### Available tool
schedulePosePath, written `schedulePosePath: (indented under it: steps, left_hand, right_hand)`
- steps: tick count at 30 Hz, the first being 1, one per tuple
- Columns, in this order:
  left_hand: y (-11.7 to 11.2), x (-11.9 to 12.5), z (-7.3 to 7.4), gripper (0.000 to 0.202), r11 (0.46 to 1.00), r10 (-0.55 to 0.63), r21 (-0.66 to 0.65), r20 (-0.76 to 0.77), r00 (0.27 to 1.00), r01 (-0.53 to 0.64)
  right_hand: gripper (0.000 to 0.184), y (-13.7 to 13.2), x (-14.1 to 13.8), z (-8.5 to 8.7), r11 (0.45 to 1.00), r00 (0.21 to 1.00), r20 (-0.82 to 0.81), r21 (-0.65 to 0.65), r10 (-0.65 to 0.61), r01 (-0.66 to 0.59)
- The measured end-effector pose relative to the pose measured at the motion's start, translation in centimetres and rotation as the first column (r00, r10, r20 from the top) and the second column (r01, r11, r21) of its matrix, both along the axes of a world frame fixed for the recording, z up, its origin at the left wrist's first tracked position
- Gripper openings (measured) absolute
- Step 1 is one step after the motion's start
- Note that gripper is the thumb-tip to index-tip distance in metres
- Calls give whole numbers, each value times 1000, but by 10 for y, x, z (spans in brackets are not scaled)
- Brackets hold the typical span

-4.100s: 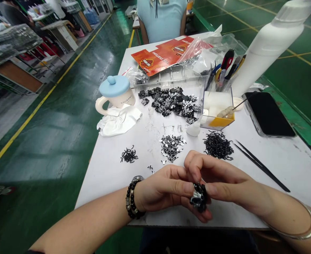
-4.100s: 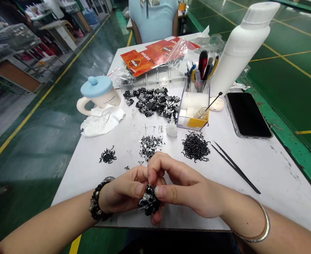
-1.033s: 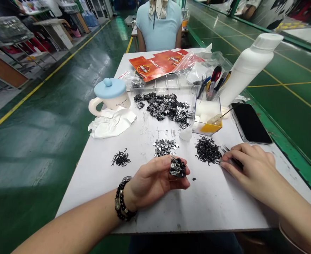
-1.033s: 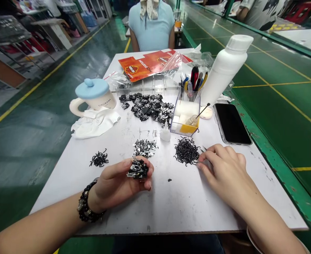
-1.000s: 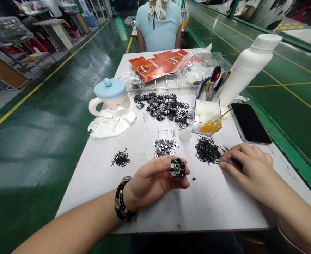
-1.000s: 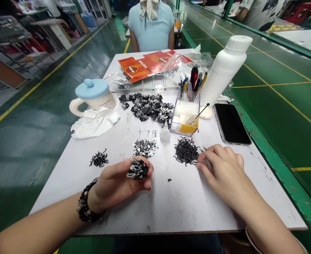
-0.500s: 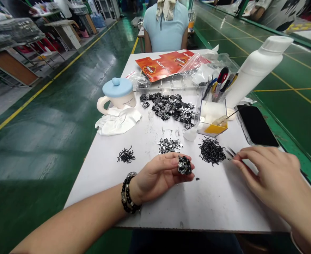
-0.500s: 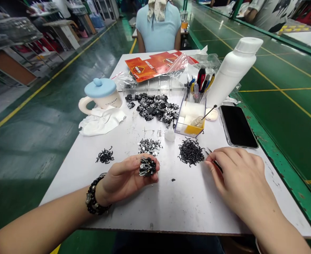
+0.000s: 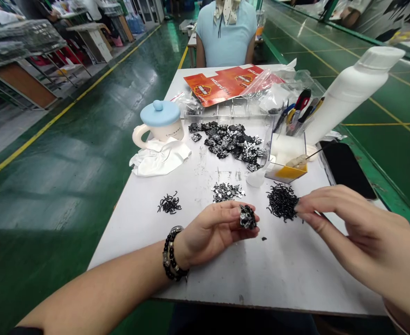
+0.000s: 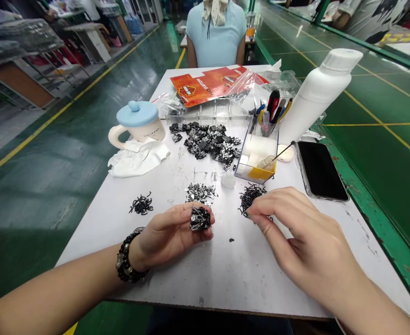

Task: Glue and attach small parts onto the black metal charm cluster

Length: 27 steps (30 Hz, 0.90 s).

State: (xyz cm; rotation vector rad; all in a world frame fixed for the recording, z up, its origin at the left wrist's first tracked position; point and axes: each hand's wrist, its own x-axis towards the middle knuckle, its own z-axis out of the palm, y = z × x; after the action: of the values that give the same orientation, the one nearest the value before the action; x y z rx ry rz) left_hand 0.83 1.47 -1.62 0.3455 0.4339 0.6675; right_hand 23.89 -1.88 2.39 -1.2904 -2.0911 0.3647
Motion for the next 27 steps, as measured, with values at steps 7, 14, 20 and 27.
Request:
schedulePosePath:
  steps: [7, 14, 20, 27]
  left_hand:
    - [-1, 1, 2, 26, 1000, 16, -8, -28, 999, -16]
    - [-3, 3, 1, 24, 1000, 28, -12, -92, 995, -29]
    - [-4, 2, 0, 26, 999, 51, -2, -159, 986, -52]
    - [-5, 3, 3, 24, 998, 44, 52, -137, 990, -37]
  right_hand:
    - [10, 1, -46, -13, 962, 886, -461, -214, 53, -169]
    - [7, 0, -49, -22, 947, 870, -493, -271, 19, -174]
    - [8, -1, -49, -21, 948, 886, -462, -265, 34, -175]
    - [10, -4, -52, -25, 993, 931, -356, -56, 81, -107]
